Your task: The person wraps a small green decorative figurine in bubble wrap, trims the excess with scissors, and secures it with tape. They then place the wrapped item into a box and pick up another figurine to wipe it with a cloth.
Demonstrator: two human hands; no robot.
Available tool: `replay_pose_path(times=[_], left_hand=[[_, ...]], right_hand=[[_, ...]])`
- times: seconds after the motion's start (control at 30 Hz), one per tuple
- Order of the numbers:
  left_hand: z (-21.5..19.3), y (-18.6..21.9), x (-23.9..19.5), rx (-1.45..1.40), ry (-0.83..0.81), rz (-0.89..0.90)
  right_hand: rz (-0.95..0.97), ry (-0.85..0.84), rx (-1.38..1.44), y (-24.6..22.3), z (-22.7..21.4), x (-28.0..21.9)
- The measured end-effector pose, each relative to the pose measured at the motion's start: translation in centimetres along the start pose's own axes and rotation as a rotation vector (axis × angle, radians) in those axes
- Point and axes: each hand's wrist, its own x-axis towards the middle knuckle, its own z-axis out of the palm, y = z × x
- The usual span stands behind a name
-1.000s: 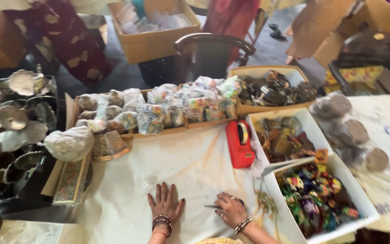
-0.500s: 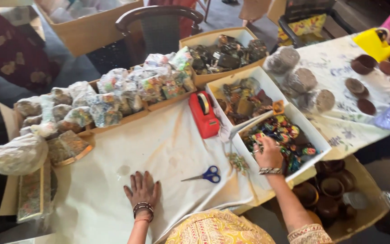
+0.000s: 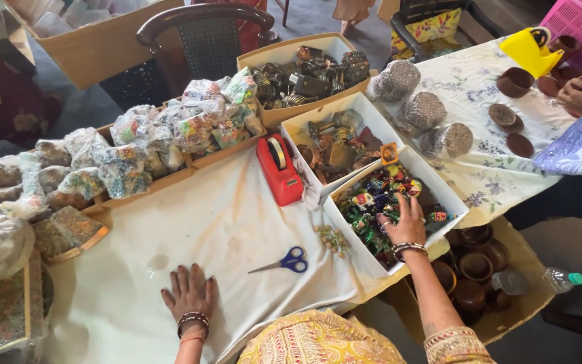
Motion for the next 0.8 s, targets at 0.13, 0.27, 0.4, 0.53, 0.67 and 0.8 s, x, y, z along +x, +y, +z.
replay_pose_path(times=[0.13, 0.27, 0.4, 0.53, 0.67, 0.8], left_hand=[[0.3, 0.0, 0.0, 0.017, -0.001, -0.009], [-0.3, 0.3, 0.1, 0.038, -0.024, -0.024], [-0.7, 0.4, -0.1, -0.003, -0.019, -0.028], [-0.9, 0.4, -0.2, -0.026, 0.004, -0.02], [-1.1, 0.5, 0.0, -0.046, 0.023, -0.015], [-1.1, 0.6, -0.3, -0.06, 0.047, -0.006]], right_hand=[[-0.1, -0.053, -0.124, -1.7, 0.6, 2.1], [-0.123, -0.161, -0.19, -2.0, 0.3, 4.7], [-0.066, -0.271, -0.086, -0.5, 0.1, 7.3], [-0.015, -0.235, -0.066, 2.5, 0.8, 8.7], [0.122, -0.14, -0.069, 5.1, -0.1, 9.1], [0.137, -0.001, -0.15, 6.3, -1.9, 7.8]])
